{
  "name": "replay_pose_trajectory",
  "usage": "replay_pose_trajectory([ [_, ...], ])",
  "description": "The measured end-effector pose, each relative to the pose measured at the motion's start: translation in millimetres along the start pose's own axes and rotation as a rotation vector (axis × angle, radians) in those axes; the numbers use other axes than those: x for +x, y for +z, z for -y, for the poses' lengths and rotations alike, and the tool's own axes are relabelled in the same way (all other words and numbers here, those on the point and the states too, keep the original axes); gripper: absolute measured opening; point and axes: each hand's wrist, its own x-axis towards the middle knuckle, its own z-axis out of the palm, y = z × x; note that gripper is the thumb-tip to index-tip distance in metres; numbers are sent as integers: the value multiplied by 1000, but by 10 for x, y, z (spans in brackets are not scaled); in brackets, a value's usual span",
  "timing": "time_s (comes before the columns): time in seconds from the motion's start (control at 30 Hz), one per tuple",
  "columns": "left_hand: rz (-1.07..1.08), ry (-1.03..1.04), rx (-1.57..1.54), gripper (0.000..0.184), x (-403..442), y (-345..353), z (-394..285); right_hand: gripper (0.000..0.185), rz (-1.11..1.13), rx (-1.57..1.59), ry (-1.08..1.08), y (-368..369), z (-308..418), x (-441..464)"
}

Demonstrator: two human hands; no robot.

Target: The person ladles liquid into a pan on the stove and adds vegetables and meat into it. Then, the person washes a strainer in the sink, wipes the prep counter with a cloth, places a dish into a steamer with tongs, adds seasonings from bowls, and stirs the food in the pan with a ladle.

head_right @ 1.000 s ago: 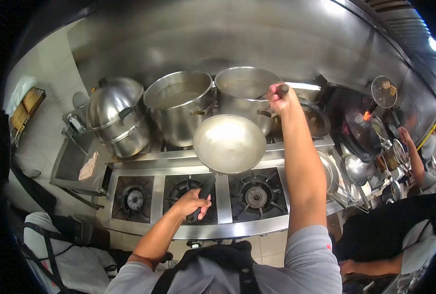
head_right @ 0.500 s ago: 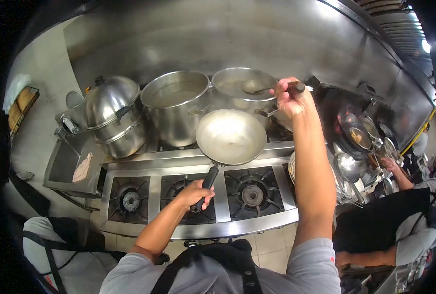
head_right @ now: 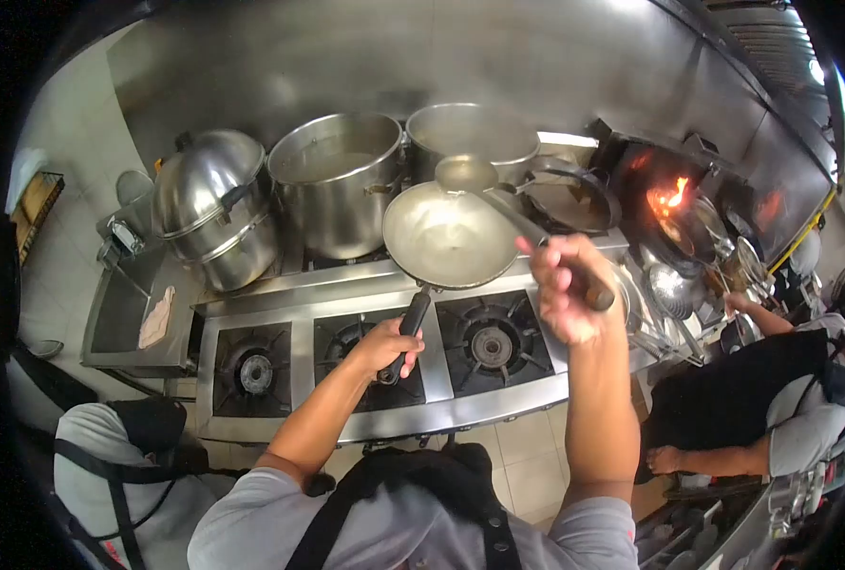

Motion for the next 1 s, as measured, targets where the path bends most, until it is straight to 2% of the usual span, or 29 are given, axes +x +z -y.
replay_pose_trajectory([
  [0.03,0,-1,-18,14,-29,5,32,38,6,5,25,-136,-121,-56],
  [0.1,0,-4,-31,13,-93,8,106,35,-147,-29,65,-182,-397,-208],
  [0.13,-11,-12,-31,14,-129,16,157,33,-233,-98,45,-267,-539,-256],
  [0.23,-49,-20,-23,15,-199,10,421,31,-297,-373,13,-481,-934,-456],
  [0.4,-154,-66,-23,16,-407,80,981,47,-260,-773,63,-874,-1373,-886],
  [0.5,-243,-58,-92,17,-490,112,1455,48,-195,-1054,162,-1330,-1515,-1129],
  [0.7,-399,-59,-164,18,-675,308,2023,61,-32,-1995,-72,-2103,-1464,-1527],
  [0.73,-428,-48,-177,18,-692,331,2114,63,-43,-2055,-69,-2229,-1453,-1523],
  [0.83,-486,-23,-198,20,-748,322,2375,60,-30,-1916,-6,-2345,-1387,-1503],
  [0.97,-544,-28,-166,21,-853,223,2496,52,-85,-1041,365,-2214,-1396,-1363],
  [1.0,-555,-54,-156,21,-878,176,2530,54,-30,-929,355,-2152,-1361,-1270],
])
